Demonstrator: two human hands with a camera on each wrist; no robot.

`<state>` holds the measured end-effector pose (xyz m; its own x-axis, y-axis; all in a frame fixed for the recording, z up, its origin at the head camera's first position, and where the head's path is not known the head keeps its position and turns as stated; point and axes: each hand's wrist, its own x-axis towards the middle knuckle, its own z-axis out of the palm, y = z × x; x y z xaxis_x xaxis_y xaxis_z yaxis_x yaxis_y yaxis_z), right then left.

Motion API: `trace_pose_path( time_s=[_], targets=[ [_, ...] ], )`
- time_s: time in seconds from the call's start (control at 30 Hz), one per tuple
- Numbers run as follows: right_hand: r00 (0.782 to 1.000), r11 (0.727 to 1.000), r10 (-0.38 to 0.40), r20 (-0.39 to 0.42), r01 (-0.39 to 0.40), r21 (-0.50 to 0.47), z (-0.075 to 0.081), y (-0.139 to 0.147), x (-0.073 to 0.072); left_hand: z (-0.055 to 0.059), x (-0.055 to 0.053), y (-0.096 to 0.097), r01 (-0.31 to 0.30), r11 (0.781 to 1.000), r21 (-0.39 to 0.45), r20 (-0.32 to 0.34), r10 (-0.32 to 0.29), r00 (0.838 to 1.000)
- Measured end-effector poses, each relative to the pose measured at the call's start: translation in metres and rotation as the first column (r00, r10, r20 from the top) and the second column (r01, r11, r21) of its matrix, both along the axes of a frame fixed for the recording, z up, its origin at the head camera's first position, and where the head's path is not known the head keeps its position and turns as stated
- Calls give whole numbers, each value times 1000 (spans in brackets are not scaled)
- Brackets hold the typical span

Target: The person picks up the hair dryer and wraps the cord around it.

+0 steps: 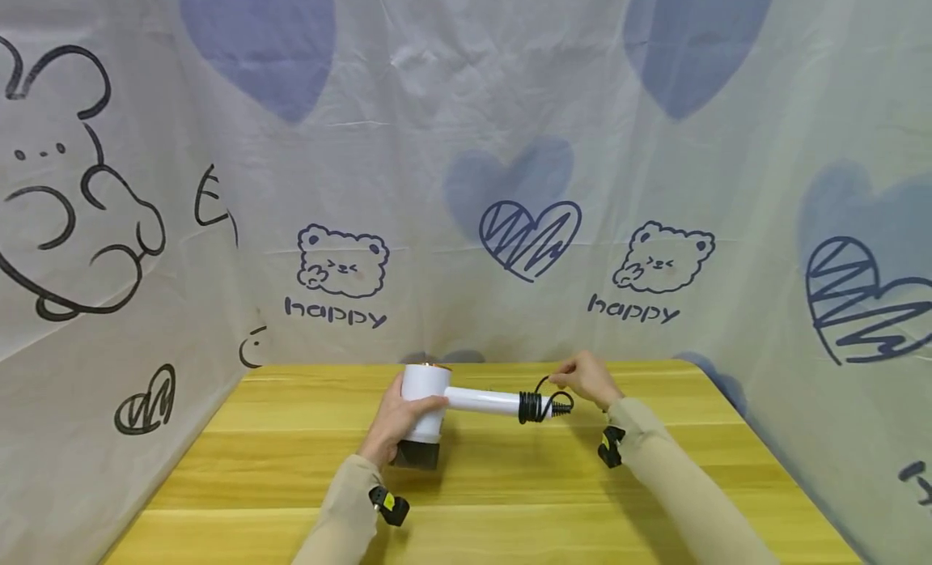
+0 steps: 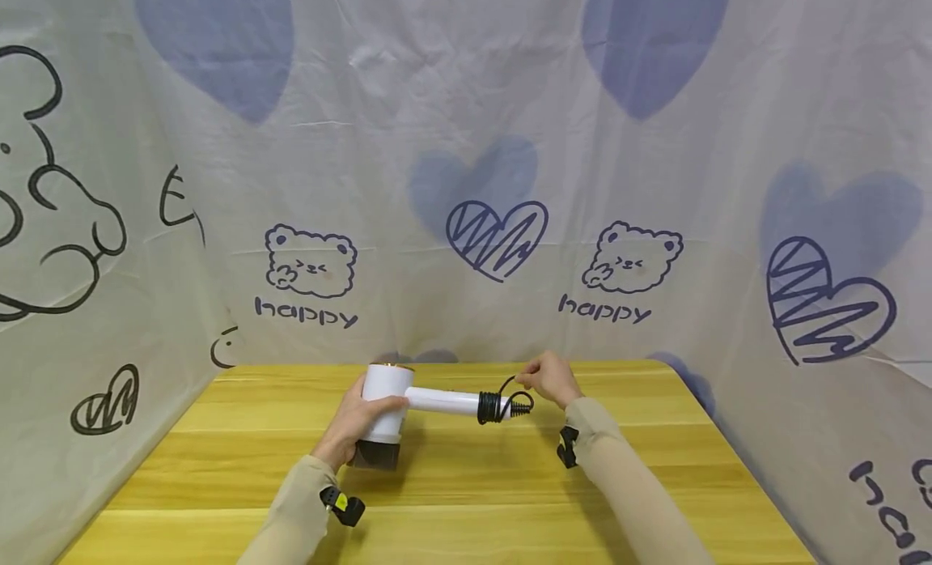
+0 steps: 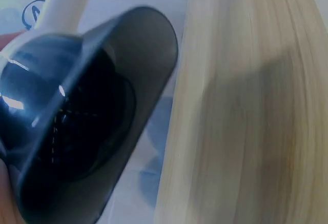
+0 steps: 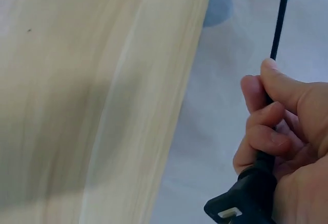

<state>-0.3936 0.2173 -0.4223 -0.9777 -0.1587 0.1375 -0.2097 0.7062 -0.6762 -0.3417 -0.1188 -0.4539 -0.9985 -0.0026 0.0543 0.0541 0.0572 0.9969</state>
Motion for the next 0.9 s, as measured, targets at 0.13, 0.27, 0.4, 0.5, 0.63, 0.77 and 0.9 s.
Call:
trace_pose_path(
  time_s=[0.13,0.27,0.4,0.5,0.63,0.77,0.9],
  targets=[
    [1000,1000,14,-9,-14,10,5,-7,0,-1,-1,-2,40,999,-37,-27,-41,999],
    [996,997,69,-51,-67,41,7,-17,2,0,0,-2,94,992,-80,-64,-99,993],
    [992,991,117,-35,-115,65,6,-24,4,3,1,-5,134,986,-101,-87,-143,986],
    [989,987,146,-5,-145,75,4,-25,4,4,2,-7,153,983,-103,-99,-164,981],
    [989,986,149,-15,-148,81,2,-22,3,2,1,-7,169,979,-113,-111,-182,977],
    [987,988,138,-82,-131,85,7,-19,2,0,2,-6,165,977,-134,-109,-180,978],
    [982,993,101,-162,-89,82,20,-19,3,0,2,-4,116,984,-133,-92,-128,987]
  ],
)
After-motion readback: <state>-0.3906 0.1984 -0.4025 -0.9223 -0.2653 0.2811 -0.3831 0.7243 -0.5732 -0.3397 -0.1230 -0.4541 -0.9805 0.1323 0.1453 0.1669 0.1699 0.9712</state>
